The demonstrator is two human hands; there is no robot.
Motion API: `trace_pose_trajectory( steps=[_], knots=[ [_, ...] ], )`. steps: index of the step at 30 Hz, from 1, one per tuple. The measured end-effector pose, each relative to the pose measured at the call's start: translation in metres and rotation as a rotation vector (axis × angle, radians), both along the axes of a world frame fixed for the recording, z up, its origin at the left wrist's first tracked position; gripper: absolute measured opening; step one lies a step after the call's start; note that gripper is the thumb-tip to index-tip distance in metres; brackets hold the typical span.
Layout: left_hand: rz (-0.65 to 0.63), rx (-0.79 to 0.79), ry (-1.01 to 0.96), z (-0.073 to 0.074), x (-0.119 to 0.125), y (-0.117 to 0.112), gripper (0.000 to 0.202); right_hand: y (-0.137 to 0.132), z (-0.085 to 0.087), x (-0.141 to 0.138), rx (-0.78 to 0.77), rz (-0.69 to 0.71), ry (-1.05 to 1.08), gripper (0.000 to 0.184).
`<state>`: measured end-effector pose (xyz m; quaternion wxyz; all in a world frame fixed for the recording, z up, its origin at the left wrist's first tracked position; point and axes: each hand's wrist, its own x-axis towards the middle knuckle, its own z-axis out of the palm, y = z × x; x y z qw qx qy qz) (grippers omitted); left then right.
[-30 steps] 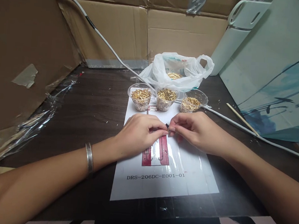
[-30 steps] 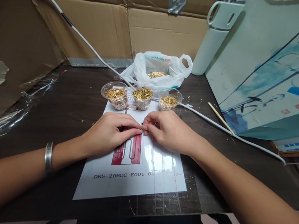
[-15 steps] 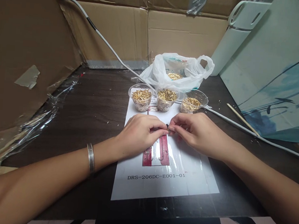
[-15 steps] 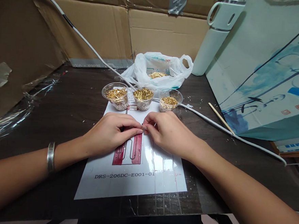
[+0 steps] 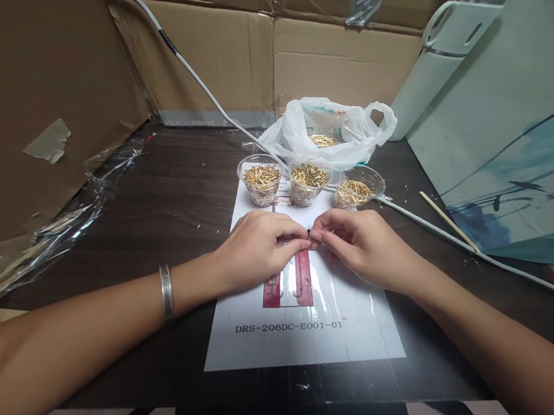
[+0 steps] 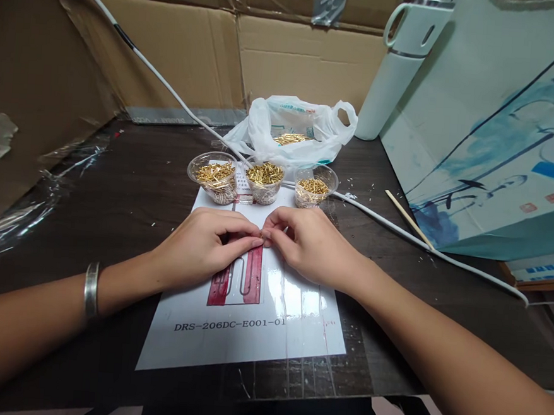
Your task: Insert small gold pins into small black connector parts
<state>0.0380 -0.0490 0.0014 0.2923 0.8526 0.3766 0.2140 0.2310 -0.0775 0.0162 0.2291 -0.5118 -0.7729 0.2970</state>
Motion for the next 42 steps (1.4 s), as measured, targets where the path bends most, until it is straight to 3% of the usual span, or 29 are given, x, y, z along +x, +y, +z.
trace_pose_trajectory(
  steps=[6,17,34,42],
  knots=[
    [0.009,0.006,-0.016,0.001,-0.001,-0.001,0.013,0.004,-0.006,0.001,-0.054,0.004,0.082,0.016],
    [0.002,0.015,0.009,0.001,0.001,0.000,0.012,0.004,0.008,0.001,0.057,0.080,-0.140,0.015],
    [-0.015,0.022,0.008,0.001,0.000,0.000,0.014,0.000,0.008,-0.001,0.179,0.096,-0.290,0.016],
    [-0.027,0.027,-0.007,0.000,-0.001,0.000,0.013,0.000,0.011,-0.001,0.053,0.077,-0.152,0.014]
  ],
)
